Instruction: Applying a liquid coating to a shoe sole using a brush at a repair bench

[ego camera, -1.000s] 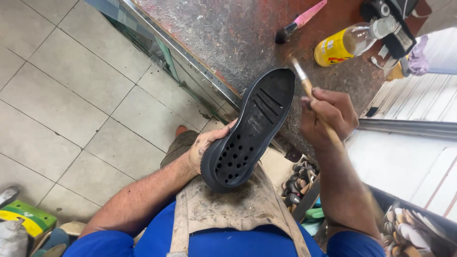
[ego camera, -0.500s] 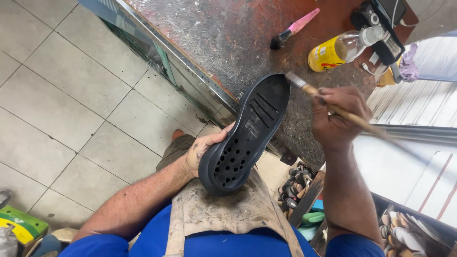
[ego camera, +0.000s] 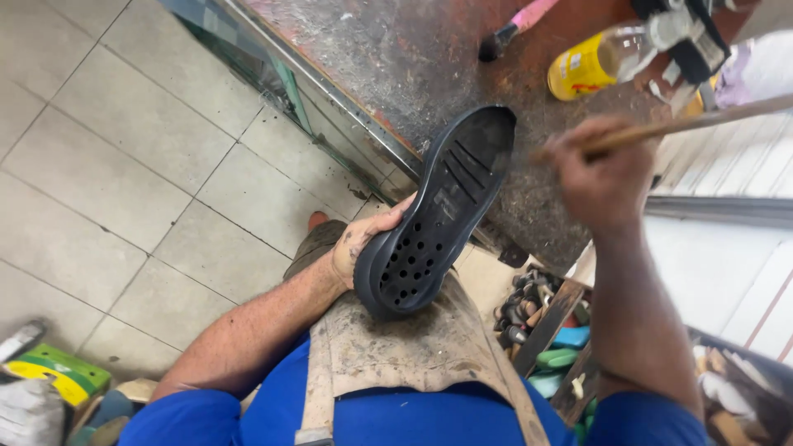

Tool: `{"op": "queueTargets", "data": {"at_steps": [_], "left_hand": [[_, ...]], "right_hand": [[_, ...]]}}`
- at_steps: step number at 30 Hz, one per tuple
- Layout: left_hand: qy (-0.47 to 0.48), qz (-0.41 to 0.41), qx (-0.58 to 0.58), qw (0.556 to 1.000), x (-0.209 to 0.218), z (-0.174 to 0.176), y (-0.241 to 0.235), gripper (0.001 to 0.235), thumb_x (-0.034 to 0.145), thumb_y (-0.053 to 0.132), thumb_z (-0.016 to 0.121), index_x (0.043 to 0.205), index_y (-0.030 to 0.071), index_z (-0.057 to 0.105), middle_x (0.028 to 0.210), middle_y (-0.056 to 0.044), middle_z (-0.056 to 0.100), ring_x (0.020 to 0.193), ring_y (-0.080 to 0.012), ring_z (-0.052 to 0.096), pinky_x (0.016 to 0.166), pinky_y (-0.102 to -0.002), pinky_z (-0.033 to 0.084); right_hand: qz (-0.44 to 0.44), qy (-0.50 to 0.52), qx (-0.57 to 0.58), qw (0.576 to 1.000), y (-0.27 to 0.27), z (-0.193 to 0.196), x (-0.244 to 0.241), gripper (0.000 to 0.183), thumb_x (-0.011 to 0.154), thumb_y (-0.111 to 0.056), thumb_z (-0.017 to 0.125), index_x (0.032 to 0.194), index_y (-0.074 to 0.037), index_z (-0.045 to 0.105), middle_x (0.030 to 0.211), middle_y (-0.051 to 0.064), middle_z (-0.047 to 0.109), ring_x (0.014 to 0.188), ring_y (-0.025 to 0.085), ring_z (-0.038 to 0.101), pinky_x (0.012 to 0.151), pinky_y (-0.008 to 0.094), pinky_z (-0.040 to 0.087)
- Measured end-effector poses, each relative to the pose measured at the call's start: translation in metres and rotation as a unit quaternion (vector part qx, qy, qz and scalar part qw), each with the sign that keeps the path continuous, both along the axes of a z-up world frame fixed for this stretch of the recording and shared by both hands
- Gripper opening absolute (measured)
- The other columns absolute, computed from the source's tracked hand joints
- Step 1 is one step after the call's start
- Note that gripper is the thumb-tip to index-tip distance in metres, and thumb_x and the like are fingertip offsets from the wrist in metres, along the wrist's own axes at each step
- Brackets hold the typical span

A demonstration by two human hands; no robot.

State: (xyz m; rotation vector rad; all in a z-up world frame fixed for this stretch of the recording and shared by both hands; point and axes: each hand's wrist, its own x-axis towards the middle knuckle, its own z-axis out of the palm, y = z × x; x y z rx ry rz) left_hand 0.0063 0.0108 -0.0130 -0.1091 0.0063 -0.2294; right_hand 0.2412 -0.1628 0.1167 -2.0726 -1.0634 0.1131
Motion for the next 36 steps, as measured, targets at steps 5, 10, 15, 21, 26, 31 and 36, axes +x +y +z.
{"op": "queueTargets", "data": {"at_steps": [5,10,15,21,26,31,36], "left_hand": [[-0.003,0.011,-0.003,1.000,-0.001,-0.008,-0.003,0.065,0.106,0.021,0.056,0.165,0.014,0.029,0.151,-0.017,0.053,0.134,-0.0354,0.056,0.119,-0.055,0.039],[-0.012,0.008,-0.027,1.000,-0.002,-0.031,-0.006,0.061,0.110,0.017,0.052,0.167,0.015,0.028,0.151,-0.013,0.055,0.134,-0.0302,0.059,0.120,-0.046,0.042],[0.033,0.012,-0.012,0.999,-0.003,-0.039,-0.013,0.068,0.104,0.016,0.054,0.166,0.012,0.027,0.162,-0.015,0.041,0.142,-0.0314,0.049,0.125,-0.048,0.033],[-0.017,0.002,-0.028,0.999,-0.003,-0.028,-0.009,0.055,0.112,0.019,0.048,0.165,0.017,0.033,0.147,-0.013,0.059,0.129,-0.0307,0.062,0.117,-0.048,0.045],[-0.006,0.020,0.106,0.994,-0.011,-0.016,-0.005,0.071,0.103,0.021,0.053,0.166,0.009,0.024,0.165,-0.010,0.036,0.148,-0.0236,0.042,0.129,-0.040,0.026],[-0.024,0.044,0.142,0.989,-0.016,0.023,0.009,0.079,0.086,0.024,0.071,0.153,-0.005,0.040,0.139,-0.022,0.060,0.121,-0.0335,0.063,0.106,-0.045,0.048],[-0.072,0.075,0.068,0.992,-0.021,0.073,0.040,0.083,0.092,0.028,0.079,0.154,-0.008,0.037,0.152,-0.033,0.044,0.131,-0.0477,0.053,0.109,-0.059,0.048]], "right_hand": [[0.092,0.149,0.131,0.976,0.005,-0.001,-0.056,0.023,0.098,0.013,0.069,0.097,-0.004,0.055,0.085,0.013,0.060,0.077,0.022,0.073,0.062,0.028,0.061],[0.128,0.240,0.201,0.941,0.012,-0.014,-0.066,0.016,0.098,-0.006,0.070,0.101,-0.008,0.054,0.082,0.013,0.064,0.057,0.016,0.065,0.050,0.026,0.058],[0.285,0.151,0.210,0.923,-0.003,-0.014,-0.116,0.009,0.092,-0.008,0.069,0.093,-0.012,0.061,0.087,0.009,0.069,0.071,0.011,0.075,0.054,0.017,0.067],[0.284,0.206,0.263,0.899,0.016,0.000,-0.101,0.070,0.118,-0.057,0.020,0.058,-0.025,0.035,0.046,-0.010,0.027,0.031,0.004,0.024,0.028,0.027,0.023],[0.174,0.117,0.215,0.954,-0.020,-0.005,-0.062,0.034,0.111,-0.027,0.054,0.082,-0.011,0.048,0.072,0.008,0.051,0.061,0.020,0.049,0.057,0.035,0.041],[0.050,-0.212,0.256,0.942,-0.062,0.050,0.035,0.055,0.107,0.022,0.039,0.054,0.009,0.042,0.052,0.021,0.043,0.048,0.036,0.046,0.049,0.047,0.036],[-0.112,0.002,0.317,0.942,-0.088,0.070,0.119,0.018,0.081,0.012,0.053,0.097,0.007,0.058,0.126,0.027,0.060,0.095,0.040,0.066,0.058,0.042,0.060]]}}
